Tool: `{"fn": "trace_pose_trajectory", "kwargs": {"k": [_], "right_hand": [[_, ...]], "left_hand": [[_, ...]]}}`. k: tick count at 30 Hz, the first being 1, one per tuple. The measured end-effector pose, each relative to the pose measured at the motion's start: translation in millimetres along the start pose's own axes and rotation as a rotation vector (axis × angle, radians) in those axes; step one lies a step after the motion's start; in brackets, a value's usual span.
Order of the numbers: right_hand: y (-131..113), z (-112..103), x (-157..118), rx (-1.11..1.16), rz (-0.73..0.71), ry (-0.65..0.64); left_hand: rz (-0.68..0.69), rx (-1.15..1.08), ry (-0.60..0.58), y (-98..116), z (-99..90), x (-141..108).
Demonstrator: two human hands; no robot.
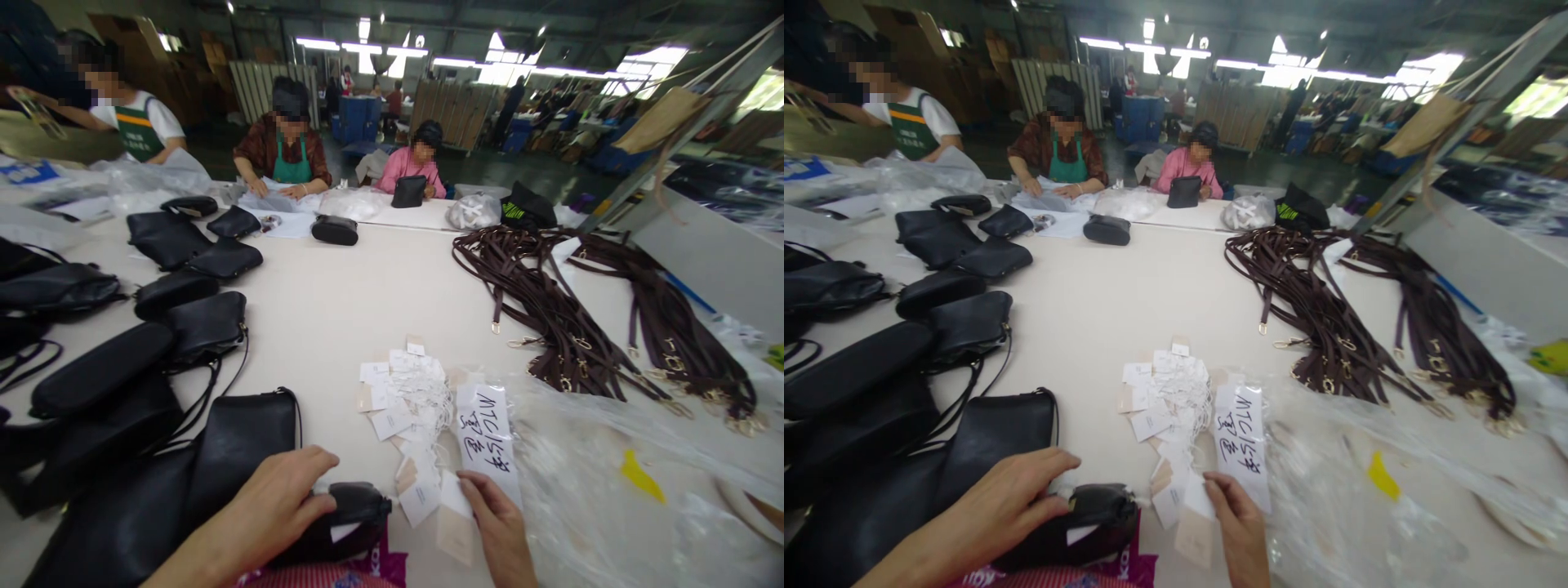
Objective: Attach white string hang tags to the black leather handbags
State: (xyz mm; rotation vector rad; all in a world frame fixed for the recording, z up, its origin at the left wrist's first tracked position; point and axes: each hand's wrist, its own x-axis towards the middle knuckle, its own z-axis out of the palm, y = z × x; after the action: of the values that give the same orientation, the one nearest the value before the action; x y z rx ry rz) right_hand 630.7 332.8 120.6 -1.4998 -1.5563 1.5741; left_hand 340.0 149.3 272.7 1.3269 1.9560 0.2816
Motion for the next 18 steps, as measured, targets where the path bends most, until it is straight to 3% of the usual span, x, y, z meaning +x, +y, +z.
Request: {"fn": "trace_pose_trajectory", "kwargs": {"k": [2,4,7,9,11,14,18], "right_hand": [[-25.1,-3.8,-4.5,0.180,0.074,-0.043],[-52.7,-1.8,-12.2,0.232,0.106,-0.186],[-90.0,7.5,-26.8,0.186,0.061,-0.360],[-105.4,11.3,-34.6,0.141,-0.009,-0.351],[-110.4,9.6,-38.9,0.084,-0.076,-0.292],[-102.6,-0.9,-40.6,-0.014,-0.164,-0.233],[-84.0,-16.4,-43.9,-0.108,-0.382,-0.227]], "left_hand": [[0.101,-0.054,0.008,18.3,-4.5,12.3],[0.230,-0.175,-0.033,39.3,-3.5,30.5],[0.327,-0.499,-0.325,64.5,9.1,63.1],[0.309,-0.737,-0.560,70.9,20.7,80.5],[0.273,-0.892,-0.680,67.9,28.9,89.0],[0.212,-0.934,-0.651,52.3,27.6,87.2],[0.154,-0.835,-0.534,28.9,11.2,80.5]]}}
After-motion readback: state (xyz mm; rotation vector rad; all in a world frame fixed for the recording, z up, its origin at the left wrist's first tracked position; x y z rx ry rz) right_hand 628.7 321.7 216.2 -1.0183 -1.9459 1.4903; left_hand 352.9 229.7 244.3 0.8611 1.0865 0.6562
